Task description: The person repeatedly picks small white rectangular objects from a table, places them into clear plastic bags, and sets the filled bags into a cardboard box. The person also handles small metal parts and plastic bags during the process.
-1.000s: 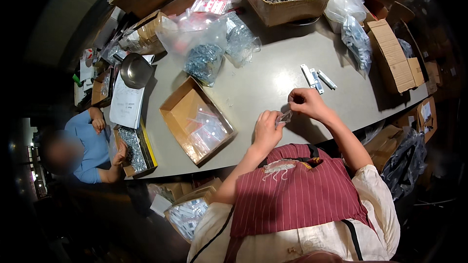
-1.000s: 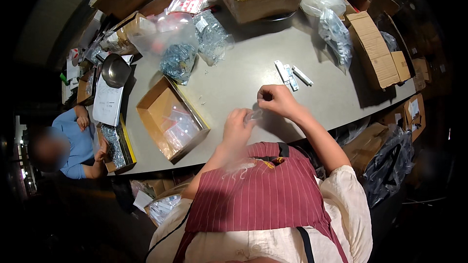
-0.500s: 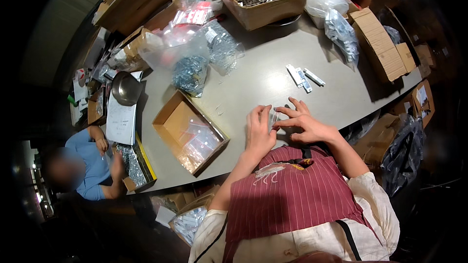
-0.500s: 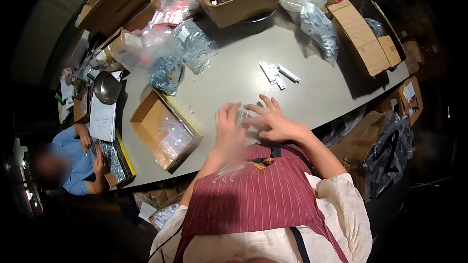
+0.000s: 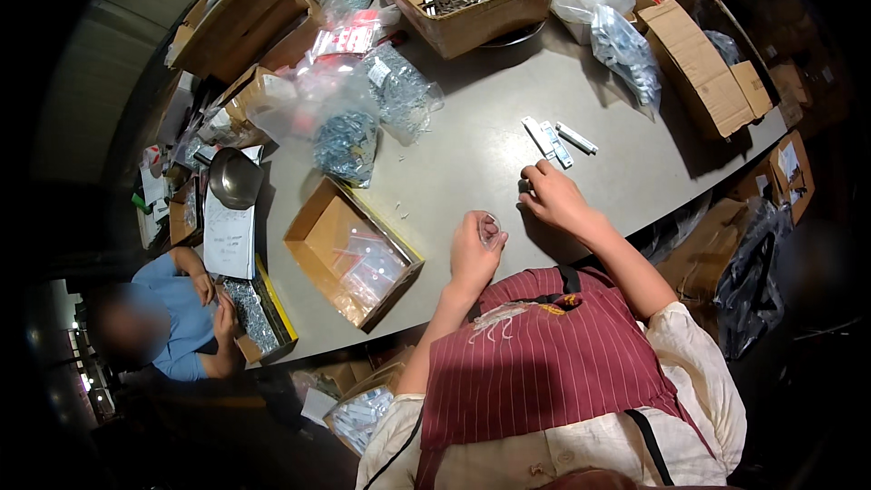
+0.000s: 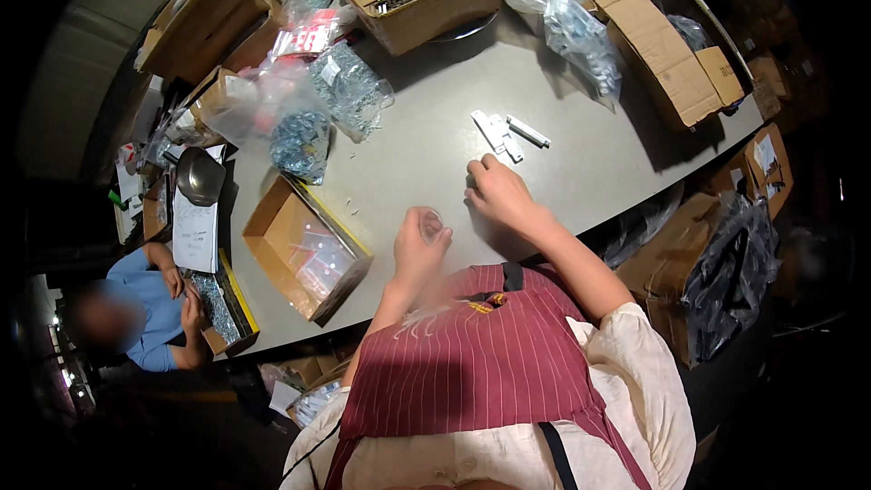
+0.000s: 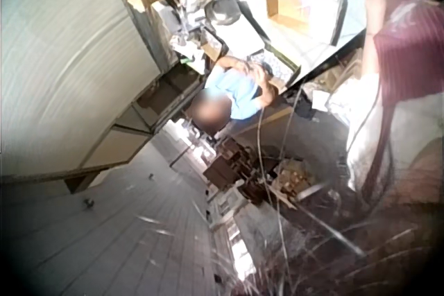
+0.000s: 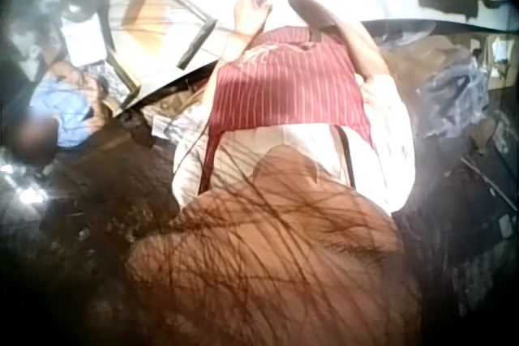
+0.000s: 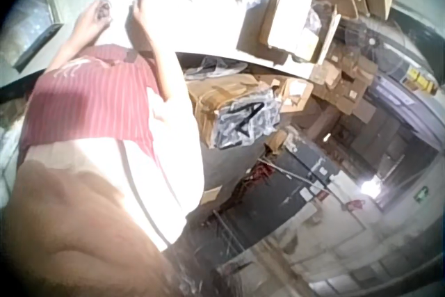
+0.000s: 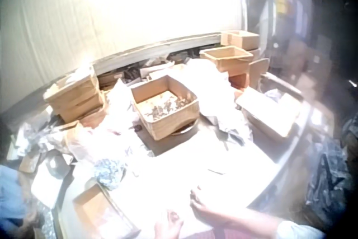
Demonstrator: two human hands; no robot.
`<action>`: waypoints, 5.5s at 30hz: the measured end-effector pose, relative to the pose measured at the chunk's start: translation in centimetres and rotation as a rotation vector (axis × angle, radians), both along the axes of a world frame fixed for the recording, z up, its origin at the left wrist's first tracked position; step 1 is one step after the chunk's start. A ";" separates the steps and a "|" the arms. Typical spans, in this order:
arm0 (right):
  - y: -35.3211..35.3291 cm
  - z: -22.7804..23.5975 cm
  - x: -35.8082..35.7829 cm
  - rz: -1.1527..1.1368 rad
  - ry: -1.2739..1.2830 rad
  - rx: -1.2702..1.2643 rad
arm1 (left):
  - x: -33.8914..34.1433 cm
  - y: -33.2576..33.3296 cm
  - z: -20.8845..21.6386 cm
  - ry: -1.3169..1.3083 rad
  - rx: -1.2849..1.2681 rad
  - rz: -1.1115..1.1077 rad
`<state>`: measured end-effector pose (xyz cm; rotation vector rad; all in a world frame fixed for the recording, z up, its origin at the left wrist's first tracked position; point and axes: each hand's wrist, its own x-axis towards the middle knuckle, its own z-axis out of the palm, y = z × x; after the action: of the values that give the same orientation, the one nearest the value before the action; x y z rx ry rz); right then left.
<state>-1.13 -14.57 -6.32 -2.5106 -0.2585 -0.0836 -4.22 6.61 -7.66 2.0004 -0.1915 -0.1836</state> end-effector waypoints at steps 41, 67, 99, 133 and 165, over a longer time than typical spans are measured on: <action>-8.3 0.0 -0.4 -0.300 -0.010 0.399 | 5.0 1.5 6.2 0.873 -1.815 -0.157; -1.2 2.7 -1.1 0.002 0.170 0.450 | 4.2 -2.9 2.2 0.390 -0.614 0.064; -5.7 9.4 -2.9 -0.112 0.218 1.201 | 1.3 -1.9 6.4 0.698 -0.599 -0.338; -2.7 9.0 -1.8 0.486 -0.161 0.614 | 2.2 -2.3 10.0 0.904 -0.868 -0.333; 1.1 11.4 -2.1 0.365 -0.377 0.298 | 0.5 -1.3 11.9 -0.541 -0.057 0.029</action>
<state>-3.18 -13.52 5.12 -2.1013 -0.7910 -0.4160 -3.68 5.28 4.22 1.9560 -0.5037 0.3834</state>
